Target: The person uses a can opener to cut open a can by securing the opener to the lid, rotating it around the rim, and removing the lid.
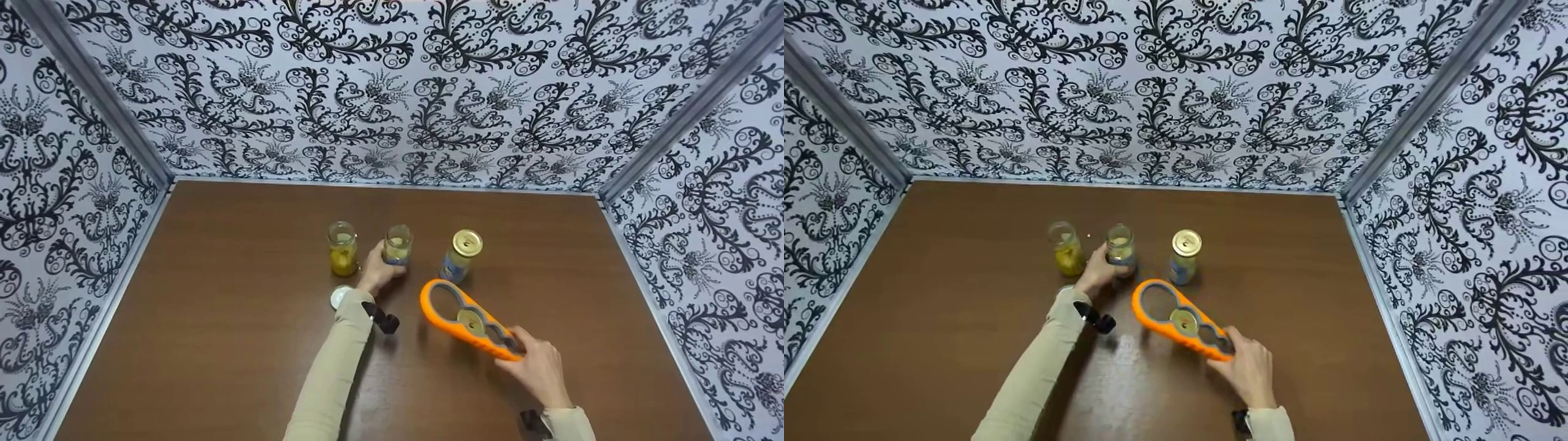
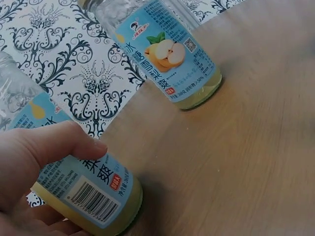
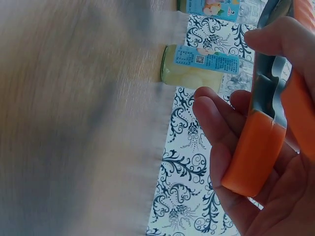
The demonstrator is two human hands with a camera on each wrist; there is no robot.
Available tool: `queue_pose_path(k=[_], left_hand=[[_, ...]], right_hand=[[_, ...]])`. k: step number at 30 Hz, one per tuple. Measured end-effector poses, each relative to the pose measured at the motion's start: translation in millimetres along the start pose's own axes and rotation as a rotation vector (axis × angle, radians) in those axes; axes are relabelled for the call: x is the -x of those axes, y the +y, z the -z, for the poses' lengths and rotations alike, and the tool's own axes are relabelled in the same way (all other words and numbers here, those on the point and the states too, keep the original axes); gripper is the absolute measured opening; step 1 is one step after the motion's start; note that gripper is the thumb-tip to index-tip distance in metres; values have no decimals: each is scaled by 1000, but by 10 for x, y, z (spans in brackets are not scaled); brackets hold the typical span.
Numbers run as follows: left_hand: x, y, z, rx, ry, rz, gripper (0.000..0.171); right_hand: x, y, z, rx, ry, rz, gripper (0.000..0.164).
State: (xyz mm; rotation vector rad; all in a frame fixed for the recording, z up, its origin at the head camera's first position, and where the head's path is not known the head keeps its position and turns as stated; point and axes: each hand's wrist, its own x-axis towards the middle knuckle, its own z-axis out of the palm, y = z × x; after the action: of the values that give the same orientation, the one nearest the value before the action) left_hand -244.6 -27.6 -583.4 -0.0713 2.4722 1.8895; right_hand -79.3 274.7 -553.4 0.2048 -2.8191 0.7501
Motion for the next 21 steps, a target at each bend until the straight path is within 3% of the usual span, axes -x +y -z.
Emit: queue_pose_path(k=[5,9,12,21], left_hand=[[15,-45,8,-39,0,-47,76],[53,-72,21,-40,1,-35,87],[78,-71,40,-37,-6,-22,88],[151,-23,126,8,-34,-75,90]], right_hand=[[18,0,-12,5,20,6,44],[34,-1,-26,3,35,21,44],[44,1,-30,-3,35,18,44],[65,5,-11,-17,26,-2,44]])
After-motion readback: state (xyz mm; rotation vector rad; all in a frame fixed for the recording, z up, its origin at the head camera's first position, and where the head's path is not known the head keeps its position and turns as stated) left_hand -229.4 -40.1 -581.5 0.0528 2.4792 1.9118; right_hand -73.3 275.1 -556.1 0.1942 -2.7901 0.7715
